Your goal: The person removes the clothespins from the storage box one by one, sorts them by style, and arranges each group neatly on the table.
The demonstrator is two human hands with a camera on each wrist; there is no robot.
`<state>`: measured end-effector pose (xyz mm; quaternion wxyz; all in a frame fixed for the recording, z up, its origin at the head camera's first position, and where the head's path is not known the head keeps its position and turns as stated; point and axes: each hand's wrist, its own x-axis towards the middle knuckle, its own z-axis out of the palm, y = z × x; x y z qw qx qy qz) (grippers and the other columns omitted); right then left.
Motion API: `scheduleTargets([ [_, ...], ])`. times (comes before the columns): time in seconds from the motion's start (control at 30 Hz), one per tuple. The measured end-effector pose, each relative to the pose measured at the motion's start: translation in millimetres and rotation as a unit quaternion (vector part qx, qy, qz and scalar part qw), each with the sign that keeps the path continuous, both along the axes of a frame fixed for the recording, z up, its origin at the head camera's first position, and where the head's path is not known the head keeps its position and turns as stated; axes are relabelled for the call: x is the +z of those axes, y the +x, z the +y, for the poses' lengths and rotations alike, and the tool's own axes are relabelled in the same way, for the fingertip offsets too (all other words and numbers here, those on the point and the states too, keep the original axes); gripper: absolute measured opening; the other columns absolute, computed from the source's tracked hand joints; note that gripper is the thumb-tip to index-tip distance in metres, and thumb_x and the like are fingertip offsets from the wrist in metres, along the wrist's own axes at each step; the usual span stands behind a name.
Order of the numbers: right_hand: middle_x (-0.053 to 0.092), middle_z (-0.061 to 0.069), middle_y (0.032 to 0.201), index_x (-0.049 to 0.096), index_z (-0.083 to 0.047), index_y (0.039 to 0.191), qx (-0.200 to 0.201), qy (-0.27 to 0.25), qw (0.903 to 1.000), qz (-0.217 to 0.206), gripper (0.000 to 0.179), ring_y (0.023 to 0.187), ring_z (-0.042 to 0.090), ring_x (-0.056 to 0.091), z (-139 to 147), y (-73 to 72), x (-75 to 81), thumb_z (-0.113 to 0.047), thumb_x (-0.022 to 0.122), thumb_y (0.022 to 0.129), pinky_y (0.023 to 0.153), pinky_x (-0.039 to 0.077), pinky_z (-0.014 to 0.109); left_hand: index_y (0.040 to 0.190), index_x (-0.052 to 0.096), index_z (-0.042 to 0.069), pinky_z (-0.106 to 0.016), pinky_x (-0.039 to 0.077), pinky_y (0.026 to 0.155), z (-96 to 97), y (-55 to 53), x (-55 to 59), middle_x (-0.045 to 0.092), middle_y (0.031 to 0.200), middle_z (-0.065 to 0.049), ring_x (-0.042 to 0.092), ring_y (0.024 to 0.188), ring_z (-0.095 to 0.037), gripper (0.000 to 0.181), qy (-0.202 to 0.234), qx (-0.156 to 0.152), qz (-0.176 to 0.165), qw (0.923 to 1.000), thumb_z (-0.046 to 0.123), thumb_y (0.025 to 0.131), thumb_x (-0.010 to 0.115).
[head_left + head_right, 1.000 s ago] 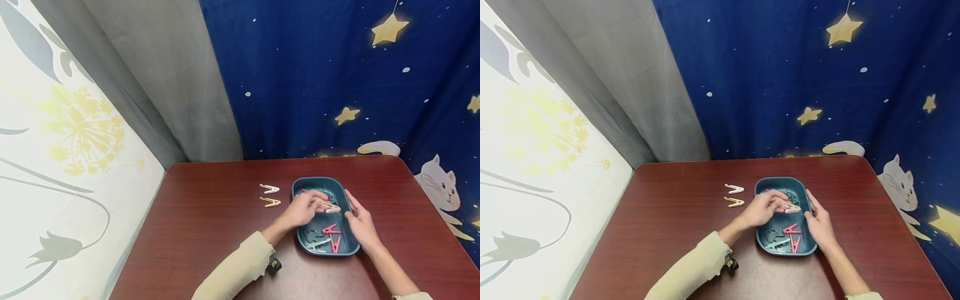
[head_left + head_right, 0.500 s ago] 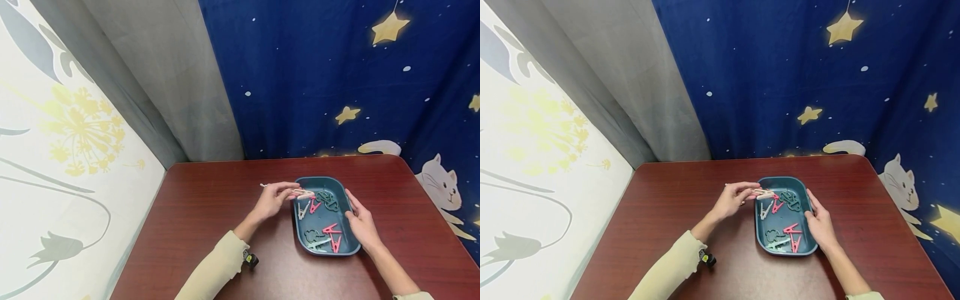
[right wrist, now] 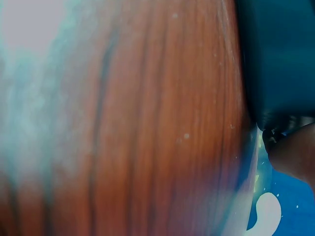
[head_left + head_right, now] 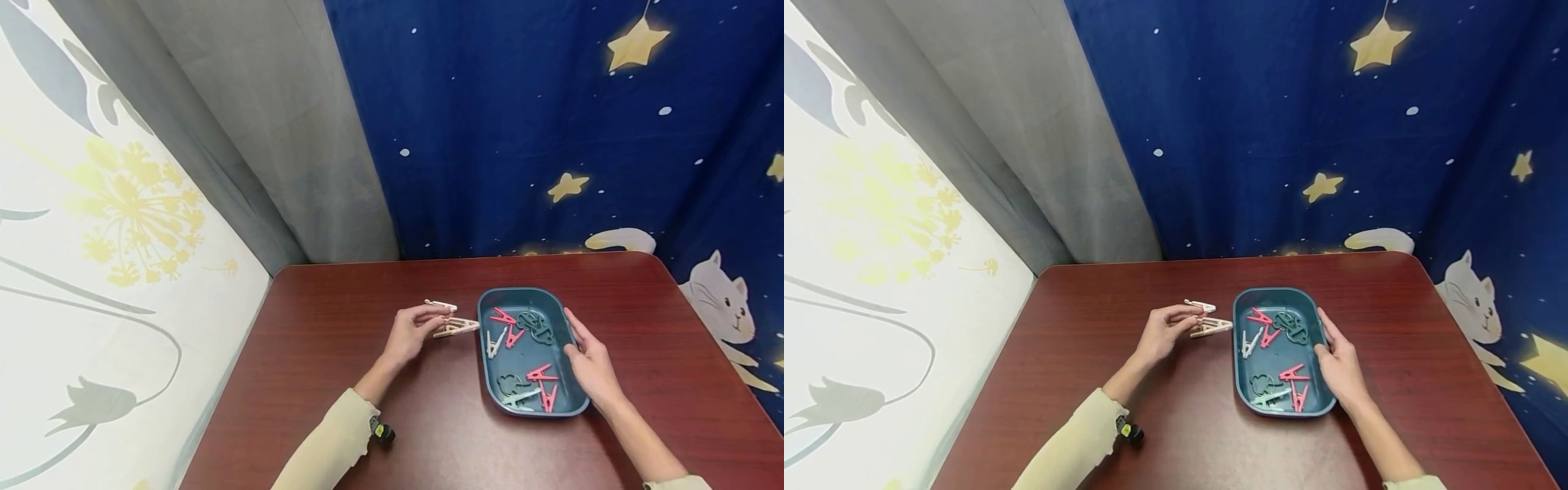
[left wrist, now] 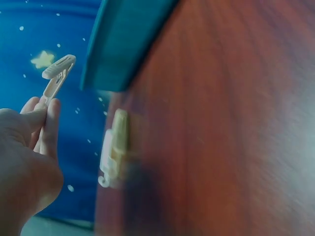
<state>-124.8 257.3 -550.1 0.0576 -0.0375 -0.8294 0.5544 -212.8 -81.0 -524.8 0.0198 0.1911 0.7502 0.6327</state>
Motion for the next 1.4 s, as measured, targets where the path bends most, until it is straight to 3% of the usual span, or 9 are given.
scheduleTargets([
  [0.1,0.036,0.02,0.154,0.022,-0.026,0.158,0.002,-0.004,1.0,0.004,0.065,0.14,0.027,0.033,0,-0.4,0.0,-0.001,0.041,0.101,0.087,0.03,-0.002,0.107,0.075,0.003,-0.034,0.059,0.075,-10.9,2.5,-7.8,0.075,0.099,-0.011,0.073,0.094,-0.026,0.018,-0.02,0.014,0.012,0.9996,0.004,0.089,0.071],
  [0.2,0.036,0.02,0.153,0.023,-0.026,0.158,0.001,-0.005,0.9999,0.01,0.065,0.14,0.028,0.034,0,-0.5,0.4,-0.001,0.041,0.101,0.087,0.031,-0.002,0.104,0.074,-0.002,-0.024,0.056,0.073,-20.0,4.8,-14.8,0.074,0.099,-0.017,0.071,0.096,-0.033,0.016,-0.025,0.017,0.006,0.9995,-0.001,0.088,0.071],
  [0.33,0.039,0.021,0.152,0.025,-0.027,0.157,0.0,-0.001,0.9998,0.019,0.066,0.138,0.032,0.037,0,-0.2,1.0,0.0,0.042,0.1,0.087,0.031,-0.001,0.104,0.072,-0.007,-0.022,0.056,0.074,-29.1,6.5,-25.9,0.073,0.1,-0.022,0.07,0.098,-0.039,0.018,-0.023,0.014,-0.028,0.9993,-0.004,0.086,0.072],
  [0.57,0.039,0.022,0.151,0.026,-0.023,0.158,0.003,-0.003,0.9997,0.025,0.065,0.137,0.032,0.036,1,0.4,-0.2,0.001,0.043,0.1,0.088,0.031,-0.001,0.102,0.075,0.004,-0.023,0.057,0.075,-37.9,10.1,-42.4,0.075,0.096,-0.013,0.073,0.092,-0.025,0.017,-0.027,0.02,-0.067,0.9972,0.006,0.085,0.077],
  [0.8,0.038,0.022,0.152,0.025,-0.02,0.158,0.005,-0.01,0.9997,0.023,0.063,0.139,0.032,0.034,0,0.9,0.2,0.0,0.042,0.101,0.089,0.03,-0.002,0.102,0.077,0.01,-0.025,0.058,0.074,-42.8,11.8,-49.5,0.076,0.096,-0.001,0.073,0.092,-0.013,0.015,-0.074,0.015,-0.046,0.996,0.011,0.087,0.076],
  [1.07,0.038,0.022,0.152,0.025,-0.024,0.158,0.003,-0.011,0.9997,0.021,0.064,0.138,0.035,0.035,-1,0.7,0.4,0.001,0.042,0.101,0.088,0.031,-0.002,0.1,0.078,0.012,-0.023,0.057,0.075,-45.1,11.0,-51.3,0.076,0.094,0.003,0.072,0.09,-0.009,0.015,-0.12,0.017,-0.01,0.9926,0.009,0.086,0.077],
  [1.2,0.038,0.022,0.152,0.025,-0.025,0.158,0.002,-0.01,0.9998,0.02,0.064,0.138,0.036,0.035,0,0.4,-0.2,0.0,0.042,0.101,0.087,0.031,-0.002,0.098,0.078,0.012,-0.024,0.058,0.072,-46.2,9.8,-52.5,0.076,0.092,0.003,0.073,0.087,-0.008,0.014,-0.128,0.018,0.009,0.9915,0.008,0.085,0.078],
  [1.4,0.039,0.021,0.152,0.025,-0.028,0.157,0.0,-0.009,0.9998,0.019,0.065,0.138,0.035,0.036,0,-0.2,-1.2,0.0,0.042,0.101,0.087,0.031,-0.002,0.097,0.077,0.011,-0.023,0.058,0.07,-45.4,10.4,-52.5,0.076,0.09,0.001,0.073,0.082,-0.009,0.013,-0.121,0.035,0.01,0.9919,0.007,0.084,0.078],
])
